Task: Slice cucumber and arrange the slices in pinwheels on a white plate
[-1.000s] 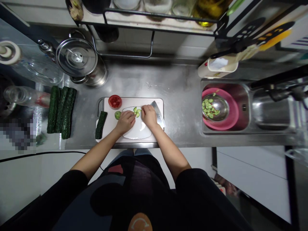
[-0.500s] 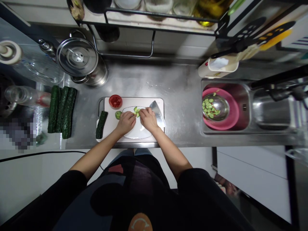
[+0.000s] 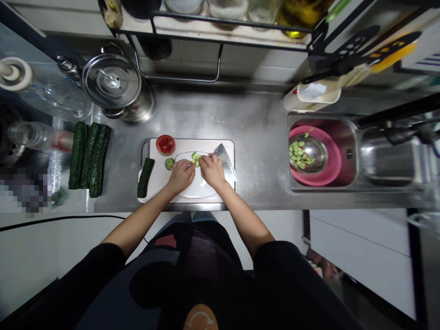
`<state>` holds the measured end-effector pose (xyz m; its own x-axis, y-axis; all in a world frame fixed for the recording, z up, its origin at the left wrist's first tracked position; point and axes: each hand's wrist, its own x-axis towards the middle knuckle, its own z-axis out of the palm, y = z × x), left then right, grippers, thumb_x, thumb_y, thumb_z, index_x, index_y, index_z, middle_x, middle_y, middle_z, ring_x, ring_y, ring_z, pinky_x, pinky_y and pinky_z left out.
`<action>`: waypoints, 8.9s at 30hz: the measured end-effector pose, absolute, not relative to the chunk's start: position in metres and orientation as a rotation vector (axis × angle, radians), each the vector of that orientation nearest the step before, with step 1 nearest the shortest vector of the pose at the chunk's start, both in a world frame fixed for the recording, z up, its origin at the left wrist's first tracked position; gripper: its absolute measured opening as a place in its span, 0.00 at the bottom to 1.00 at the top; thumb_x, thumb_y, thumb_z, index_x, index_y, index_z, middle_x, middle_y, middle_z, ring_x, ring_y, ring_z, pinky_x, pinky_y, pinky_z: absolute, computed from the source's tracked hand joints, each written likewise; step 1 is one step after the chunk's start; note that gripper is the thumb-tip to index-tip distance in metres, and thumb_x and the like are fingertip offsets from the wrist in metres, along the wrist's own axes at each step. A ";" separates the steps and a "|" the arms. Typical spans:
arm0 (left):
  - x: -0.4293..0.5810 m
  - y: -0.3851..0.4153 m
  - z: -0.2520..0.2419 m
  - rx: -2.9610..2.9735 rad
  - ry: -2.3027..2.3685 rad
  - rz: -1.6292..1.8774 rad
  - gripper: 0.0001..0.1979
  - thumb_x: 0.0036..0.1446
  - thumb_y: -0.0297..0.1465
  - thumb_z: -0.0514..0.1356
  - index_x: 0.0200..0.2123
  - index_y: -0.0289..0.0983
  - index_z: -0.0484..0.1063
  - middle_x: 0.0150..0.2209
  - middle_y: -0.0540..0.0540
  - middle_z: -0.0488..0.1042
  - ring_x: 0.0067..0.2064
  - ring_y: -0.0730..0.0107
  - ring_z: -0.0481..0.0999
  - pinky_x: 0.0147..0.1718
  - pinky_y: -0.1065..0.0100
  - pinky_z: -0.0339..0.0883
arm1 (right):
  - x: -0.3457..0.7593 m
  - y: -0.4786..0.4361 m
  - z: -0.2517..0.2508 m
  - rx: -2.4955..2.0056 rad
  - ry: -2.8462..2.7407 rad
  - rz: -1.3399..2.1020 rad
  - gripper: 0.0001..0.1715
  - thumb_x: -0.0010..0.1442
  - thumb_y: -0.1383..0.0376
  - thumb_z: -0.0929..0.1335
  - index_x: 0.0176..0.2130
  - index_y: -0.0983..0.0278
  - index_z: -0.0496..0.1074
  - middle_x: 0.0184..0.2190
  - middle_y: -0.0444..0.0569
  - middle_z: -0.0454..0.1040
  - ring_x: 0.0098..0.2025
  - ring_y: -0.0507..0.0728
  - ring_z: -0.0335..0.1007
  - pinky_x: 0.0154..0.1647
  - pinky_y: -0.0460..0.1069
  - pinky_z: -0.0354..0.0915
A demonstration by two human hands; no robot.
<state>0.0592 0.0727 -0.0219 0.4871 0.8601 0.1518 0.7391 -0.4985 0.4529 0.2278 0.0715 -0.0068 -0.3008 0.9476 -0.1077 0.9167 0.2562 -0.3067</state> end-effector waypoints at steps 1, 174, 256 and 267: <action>0.059 0.073 -0.022 2.407 1.343 0.523 0.13 0.60 0.26 0.54 0.45 0.35 0.73 0.41 0.38 0.74 0.49 0.56 0.71 0.45 0.56 0.61 | 0.228 0.071 -0.007 -1.792 -2.411 0.478 0.23 0.66 0.66 0.58 0.57 0.63 0.70 0.55 0.57 0.70 0.55 0.67 0.51 0.43 0.56 0.57; 0.008 0.086 -0.001 1.383 1.960 0.671 0.11 0.49 0.26 0.62 0.38 0.36 0.74 0.33 0.47 0.76 0.32 0.69 0.73 0.40 0.66 0.68 | 0.250 -0.017 0.008 -2.125 -1.669 0.323 0.20 0.63 0.64 0.60 0.47 0.60 0.77 0.49 0.56 0.72 0.51 0.64 0.55 0.50 0.61 0.55; 0.092 0.080 -0.034 2.276 0.794 0.652 0.12 0.64 0.30 0.50 0.35 0.38 0.73 0.39 0.41 0.75 0.43 0.63 0.72 0.47 0.54 0.68 | 0.230 0.005 0.004 -2.228 -1.726 0.542 0.12 0.62 0.65 0.62 0.35 0.61 0.75 0.34 0.56 0.73 0.43 0.64 0.58 0.37 0.54 0.55; 0.090 0.084 -0.033 2.309 0.773 0.586 0.12 0.65 0.31 0.49 0.36 0.37 0.73 0.39 0.41 0.75 0.43 0.63 0.71 0.47 0.56 0.67 | 0.231 0.006 0.005 -2.240 -1.763 0.544 0.13 0.63 0.66 0.62 0.34 0.62 0.75 0.34 0.56 0.74 0.43 0.63 0.57 0.37 0.54 0.54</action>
<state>0.0898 0.0839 -0.0329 0.7294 0.6524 0.2059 0.3737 -0.6320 0.6789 0.2312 0.0064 0.0051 0.2034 0.9689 -0.1411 0.8800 -0.2441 -0.4074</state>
